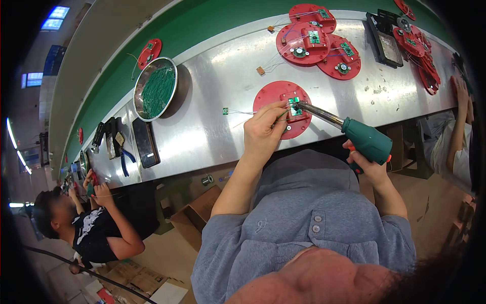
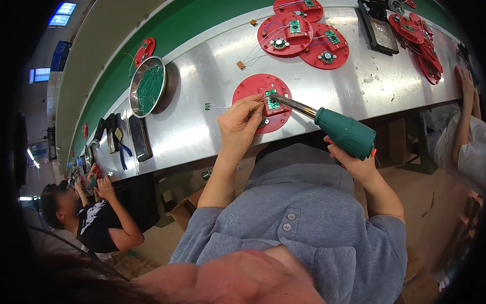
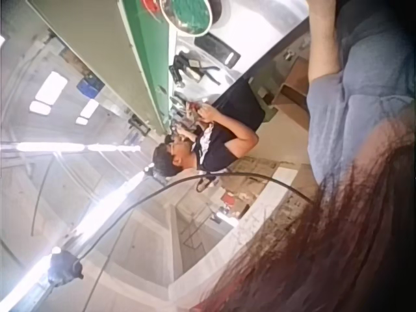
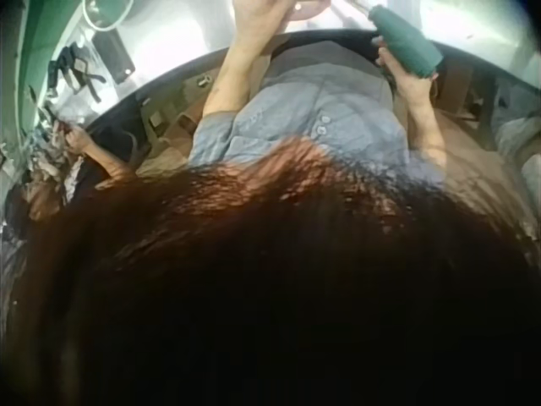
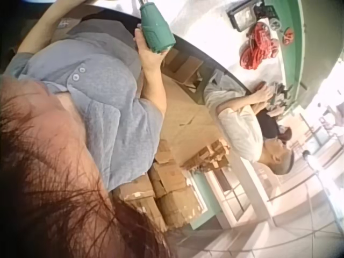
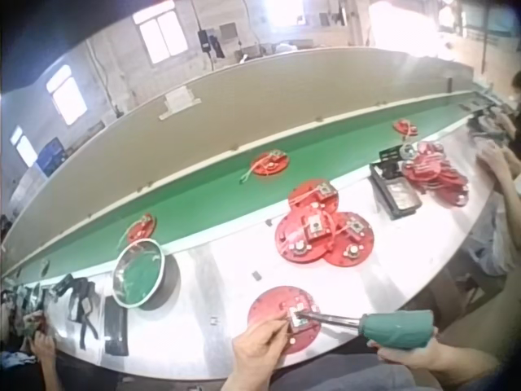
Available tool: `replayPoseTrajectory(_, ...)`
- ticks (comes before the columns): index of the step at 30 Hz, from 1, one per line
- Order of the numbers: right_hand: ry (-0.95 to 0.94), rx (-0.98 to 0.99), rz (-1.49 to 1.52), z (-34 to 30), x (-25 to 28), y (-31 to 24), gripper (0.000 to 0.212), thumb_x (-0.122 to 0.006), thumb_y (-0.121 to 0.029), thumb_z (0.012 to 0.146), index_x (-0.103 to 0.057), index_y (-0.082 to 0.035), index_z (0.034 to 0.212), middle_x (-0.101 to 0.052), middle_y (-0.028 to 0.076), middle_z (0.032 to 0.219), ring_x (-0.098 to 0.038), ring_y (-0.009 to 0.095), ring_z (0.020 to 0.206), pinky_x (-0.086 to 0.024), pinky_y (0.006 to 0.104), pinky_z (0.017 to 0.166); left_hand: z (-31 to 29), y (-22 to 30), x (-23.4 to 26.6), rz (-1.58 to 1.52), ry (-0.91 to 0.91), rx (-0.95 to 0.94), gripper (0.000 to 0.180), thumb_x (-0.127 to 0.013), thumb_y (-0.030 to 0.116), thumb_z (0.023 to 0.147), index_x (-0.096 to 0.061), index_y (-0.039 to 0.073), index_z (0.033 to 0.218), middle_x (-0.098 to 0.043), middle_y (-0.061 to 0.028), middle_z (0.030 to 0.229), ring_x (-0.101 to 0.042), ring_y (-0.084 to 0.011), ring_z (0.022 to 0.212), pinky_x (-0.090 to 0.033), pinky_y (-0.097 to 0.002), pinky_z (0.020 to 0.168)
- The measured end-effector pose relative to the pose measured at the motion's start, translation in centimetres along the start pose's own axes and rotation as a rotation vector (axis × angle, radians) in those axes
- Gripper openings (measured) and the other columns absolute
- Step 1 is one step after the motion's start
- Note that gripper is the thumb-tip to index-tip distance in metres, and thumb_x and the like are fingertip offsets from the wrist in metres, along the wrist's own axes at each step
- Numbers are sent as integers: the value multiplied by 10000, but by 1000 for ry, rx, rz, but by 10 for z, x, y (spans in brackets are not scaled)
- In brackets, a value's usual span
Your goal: Assembling electronic components onto a base using a soldering iron.
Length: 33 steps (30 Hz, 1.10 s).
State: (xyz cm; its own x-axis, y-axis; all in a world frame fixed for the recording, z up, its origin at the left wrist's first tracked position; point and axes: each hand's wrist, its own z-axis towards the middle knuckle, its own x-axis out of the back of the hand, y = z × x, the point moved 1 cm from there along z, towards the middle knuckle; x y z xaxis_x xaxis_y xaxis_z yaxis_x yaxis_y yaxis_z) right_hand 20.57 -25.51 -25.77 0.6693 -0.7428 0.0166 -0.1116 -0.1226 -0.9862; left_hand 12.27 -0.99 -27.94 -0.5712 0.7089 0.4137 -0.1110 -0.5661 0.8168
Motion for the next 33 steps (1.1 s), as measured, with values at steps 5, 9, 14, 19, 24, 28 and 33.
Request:
replayPoseTrajectory(5, 32, -36, -17, 1, -2, -5, 228, -628, -4, 743, -574, -4, 964, -618, 49, 781, -549, 70, 592, -453, 203, 516, 1, 1, 0, -12, -7, 15, 117, -608, -35, 705, -622, -29, 821, -638, -130, 905, -619, -160, 722, -493, -240, 611)
replayPoseTrajectory(9, 40, -43, -33, 0, -3, -6, 187, -636, -3, 734, -581, -4, 912, -608, 39, 727, -547, 68, 579, -446, 198, 505, -1, 0, 1, 16, 0, -20, 134, -603, -29, 698, -615, -18, 830, -632, -127, 922, -625, -183, 720, -498, -252, 611)
replayPoseTrajectory(14, -32, -33, -147, -1, 3, -3, 209, -566, 15, 764, -540, -13, 970, -578, 55, 799, -547, 79, 604, -462, 215, 550, -1, -1, 1, 2, -9, -14, 153, -599, -23, 693, -607, -6, 845, -624, -123, 940, -624, -202, 713, -497, -261, 612)
replayPoseTrajectory(19, 4, -51, -180, 0, 0, -6, 176, -585, 33, 742, -543, -11, 906, -564, 42, 748, -550, 85, 593, -456, 215, 538, -1, -1, 1, 4, -15, -18, 170, -598, -29, 683, -609, -7, 850, -623, -123, 941, -625, -208, 729, -502, -267, 622)
replayPoseTrajectory(24, -28, -37, -246, 0, 0, -12, 194, -582, 48, 736, -544, -9, 917, -565, 47, 749, -552, 92, 590, -455, 219, 535, -1, -1, 0, 1, -9, -6, 166, -597, -26, 682, -608, -7, 846, -624, -123, 935, -625, -214, 741, -504, -269, 628)
replayPoseTrajectory(28, -36, -62, -112, 0, 1, -8, 219, -575, -25, 772, -525, 4, 983, -580, 89, 790, -556, 112, 599, -466, 236, 545, 0, -1, 0, 11, -11, -25, 159, -598, -23, 680, -606, -8, 838, -625, -121, 928, -625, -217, 741, -506, -272, 631)
replayPoseTrajectory(33, 65, 103, 215, 6, -8, 1, 292, -538, -191, 830, -499, 22, 1027, -597, 153, 833, -568, 151, 622, -481, 275, 586, -2, -2, 1, 32, -3, -30, 158, -601, -21, 678, -604, -6, 835, -626, -116, 924, -625, -222, 740, -507, -280, 630)
